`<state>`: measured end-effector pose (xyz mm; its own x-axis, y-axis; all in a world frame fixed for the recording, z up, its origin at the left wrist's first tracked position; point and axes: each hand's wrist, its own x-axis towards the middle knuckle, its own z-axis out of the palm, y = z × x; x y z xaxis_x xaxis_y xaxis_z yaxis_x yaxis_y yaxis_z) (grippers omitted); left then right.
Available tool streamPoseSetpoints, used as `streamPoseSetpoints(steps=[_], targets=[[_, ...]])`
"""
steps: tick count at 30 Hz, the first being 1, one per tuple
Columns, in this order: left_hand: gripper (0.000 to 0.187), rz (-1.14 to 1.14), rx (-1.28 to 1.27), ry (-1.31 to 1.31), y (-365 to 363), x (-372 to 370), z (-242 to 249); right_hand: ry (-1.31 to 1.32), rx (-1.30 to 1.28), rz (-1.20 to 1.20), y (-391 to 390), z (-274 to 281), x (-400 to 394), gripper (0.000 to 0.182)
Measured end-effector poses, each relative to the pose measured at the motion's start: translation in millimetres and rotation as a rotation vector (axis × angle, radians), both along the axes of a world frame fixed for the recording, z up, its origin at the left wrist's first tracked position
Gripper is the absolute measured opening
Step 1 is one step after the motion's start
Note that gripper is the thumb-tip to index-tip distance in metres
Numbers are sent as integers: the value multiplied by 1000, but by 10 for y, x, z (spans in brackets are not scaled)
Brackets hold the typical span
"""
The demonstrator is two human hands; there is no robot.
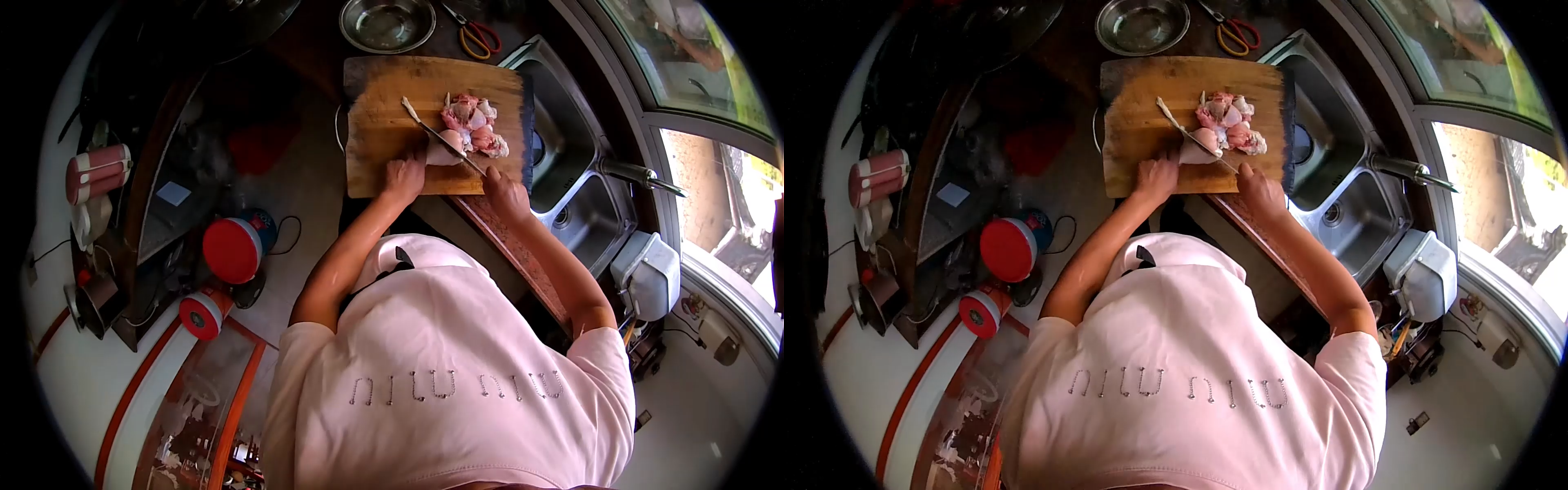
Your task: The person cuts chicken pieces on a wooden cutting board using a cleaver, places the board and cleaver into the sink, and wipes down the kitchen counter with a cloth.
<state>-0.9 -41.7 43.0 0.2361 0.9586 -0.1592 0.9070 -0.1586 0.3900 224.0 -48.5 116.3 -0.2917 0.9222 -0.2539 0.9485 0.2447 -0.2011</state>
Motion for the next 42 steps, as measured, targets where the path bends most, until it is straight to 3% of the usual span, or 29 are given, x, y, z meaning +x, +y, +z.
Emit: streamPoseSetpoints(steps=[2,5,8,13,16,22,23,26,30,35,42], targets=[[19,-21,0,-11,12,15,-65,-14,0,-6,-11,-37,-11,14],[19,-64,-85,-33,45,-14,-177,185,133,54,170,-49,-341,13],[16,-43,-68,-60,126,-6,-64,-60,37,-2,339,-117,-524,16],[17,-30,-173,5,86,-13,34,8,-66,-78,-14,113,-103,15],[17,-34,-82,12,56,9,-63,38,-102,-69,-40,173,-29,12],[19,-85,-205,-16,74,-27,-122,66,106,-16,507,-156,-725,10],[19,-67,-196,-28,63,-55,-100,179,84,-14,478,-257,-635,11],[19,14,-173,-83,114,-44,-11,196,151,-27,62,-26,-262,13],[17,52,-175,-106,60,-14,-14,-62,-100,-95,-149,83,19,15],[17,27,-225,-185,74,-26,-137,-25,-89,-160,13,70,-247,15],[29,26,-206,-416,-37,-196,535,159,-3,-226,35,61,-236,15]])
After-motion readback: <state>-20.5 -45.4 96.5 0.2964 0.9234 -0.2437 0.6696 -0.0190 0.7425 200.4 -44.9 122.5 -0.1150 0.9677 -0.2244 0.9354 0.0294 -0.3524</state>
